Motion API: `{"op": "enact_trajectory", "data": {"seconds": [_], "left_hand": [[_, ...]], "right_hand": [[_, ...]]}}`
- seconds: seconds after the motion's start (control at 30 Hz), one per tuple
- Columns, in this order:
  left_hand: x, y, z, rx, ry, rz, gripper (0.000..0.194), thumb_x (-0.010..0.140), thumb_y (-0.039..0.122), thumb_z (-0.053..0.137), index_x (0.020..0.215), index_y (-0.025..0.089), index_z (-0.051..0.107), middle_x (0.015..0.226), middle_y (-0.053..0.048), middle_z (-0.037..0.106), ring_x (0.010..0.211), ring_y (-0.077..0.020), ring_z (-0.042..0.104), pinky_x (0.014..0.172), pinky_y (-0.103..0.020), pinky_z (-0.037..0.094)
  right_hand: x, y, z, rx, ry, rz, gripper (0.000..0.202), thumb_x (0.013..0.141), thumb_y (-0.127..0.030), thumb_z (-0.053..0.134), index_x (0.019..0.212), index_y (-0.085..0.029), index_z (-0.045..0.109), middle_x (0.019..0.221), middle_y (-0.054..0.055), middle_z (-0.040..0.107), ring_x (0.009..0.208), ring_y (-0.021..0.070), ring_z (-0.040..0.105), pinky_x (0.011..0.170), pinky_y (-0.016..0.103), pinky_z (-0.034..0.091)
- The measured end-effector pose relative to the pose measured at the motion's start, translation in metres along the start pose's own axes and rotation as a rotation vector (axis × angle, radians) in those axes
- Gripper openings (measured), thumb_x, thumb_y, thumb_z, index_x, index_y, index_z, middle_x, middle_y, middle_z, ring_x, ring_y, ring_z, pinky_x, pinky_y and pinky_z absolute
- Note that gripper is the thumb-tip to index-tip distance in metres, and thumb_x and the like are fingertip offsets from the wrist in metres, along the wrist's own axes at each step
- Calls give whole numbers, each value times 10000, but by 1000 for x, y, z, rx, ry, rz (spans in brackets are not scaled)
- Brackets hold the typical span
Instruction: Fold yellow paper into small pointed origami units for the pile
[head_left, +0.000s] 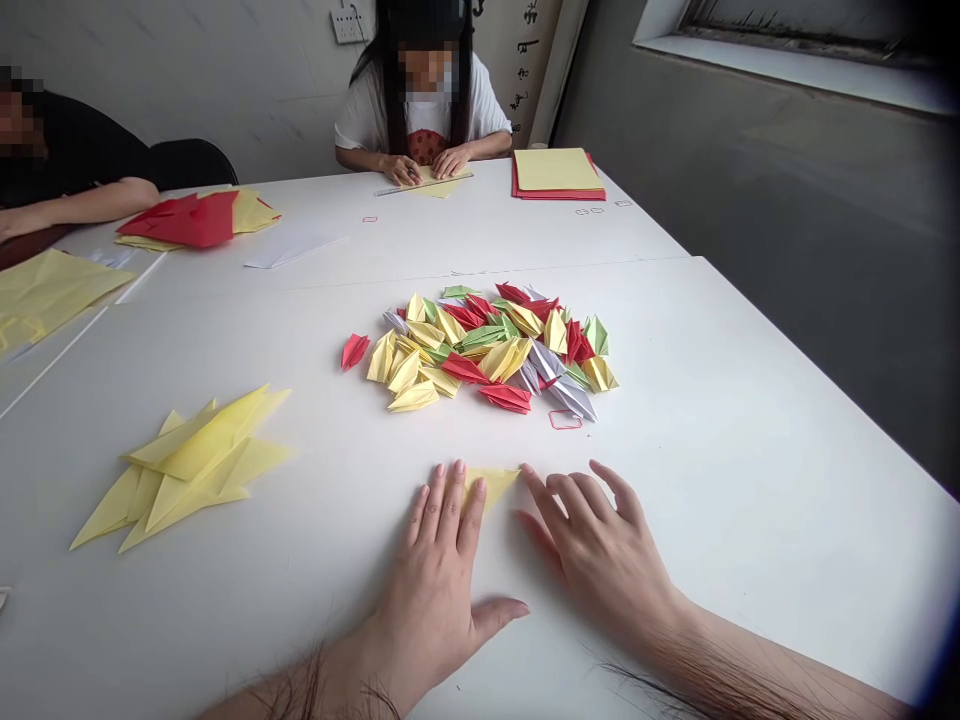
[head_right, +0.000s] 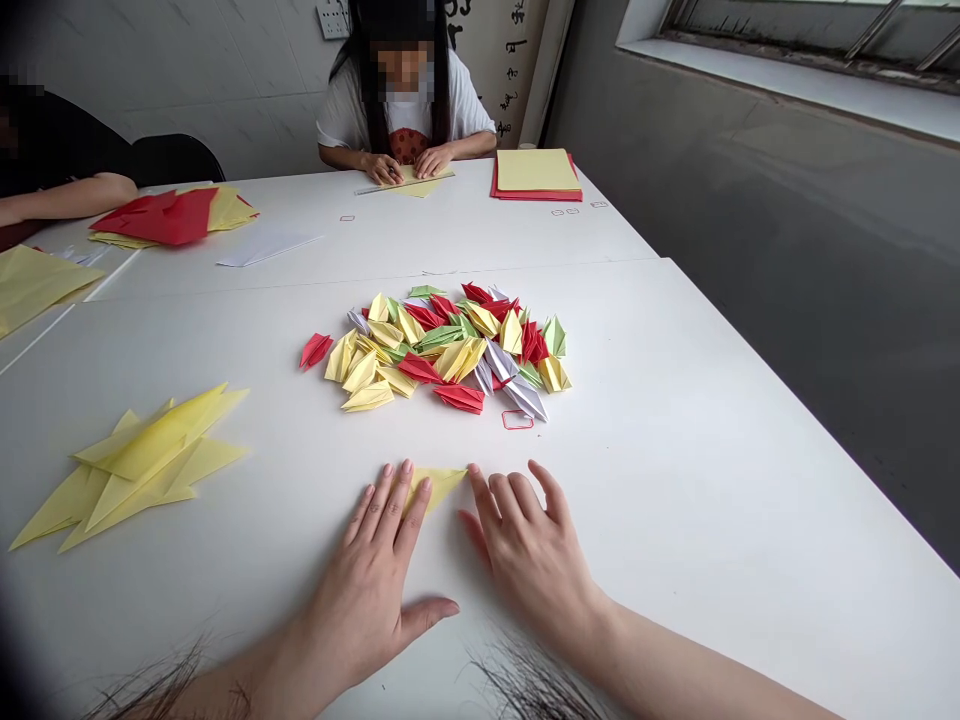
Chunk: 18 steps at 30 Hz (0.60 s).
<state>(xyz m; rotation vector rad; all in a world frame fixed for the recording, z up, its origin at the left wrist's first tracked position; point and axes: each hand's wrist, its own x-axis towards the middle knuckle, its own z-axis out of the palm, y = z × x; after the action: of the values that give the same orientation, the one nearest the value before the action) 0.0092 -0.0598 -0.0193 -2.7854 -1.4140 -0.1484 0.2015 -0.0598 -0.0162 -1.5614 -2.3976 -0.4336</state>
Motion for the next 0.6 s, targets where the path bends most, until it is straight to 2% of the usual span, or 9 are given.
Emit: {"op": "enact_trajectory", "data": {"seconds": [0.13, 0.23, 0.4, 0.6], "left_hand": [[0, 0, 0, 7, 4, -5, 944, 790, 733, 340, 1467, 87, 213, 1516, -197, 237, 1393, -380, 185, 1081, -492, 250], [0, 1, 0, 12, 4, -9, 953, 788, 733, 346, 1474, 90, 187, 1519, -191, 233, 1396, -372, 178, 1089, -489, 239], [0, 1, 0, 11, 3, -7, 945, 794, 731, 328, 1470, 83, 201, 1518, -199, 227, 1395, -375, 181, 1088, -490, 240], [0, 1, -1, 5, -4, -3, 939, 798, 729, 321, 1467, 79, 211, 1519, -202, 222, 1395, -378, 178, 1082, -494, 245]], "right_hand": [[3, -4, -1, -14, -37, 7, 459, 928, -251, 472, 1371, -138, 438, 814, 63, 596, 774, 220, 503, 915, 440, 323], [4, -7, 0, -8, -61, 13, 435, 922, -245, 474, 1353, -183, 466, 799, 55, 574, 764, 222, 486, 833, 408, 340], [3, -13, 1, -58, -86, 18, 416, 932, -214, 426, 1339, -146, 479, 762, 62, 551, 718, 223, 453, 748, 384, 340], [1, -13, -1, -131, -94, 90, 465, 957, -295, 365, 1335, -40, 457, 747, 91, 557, 714, 236, 449, 742, 394, 341]]}}
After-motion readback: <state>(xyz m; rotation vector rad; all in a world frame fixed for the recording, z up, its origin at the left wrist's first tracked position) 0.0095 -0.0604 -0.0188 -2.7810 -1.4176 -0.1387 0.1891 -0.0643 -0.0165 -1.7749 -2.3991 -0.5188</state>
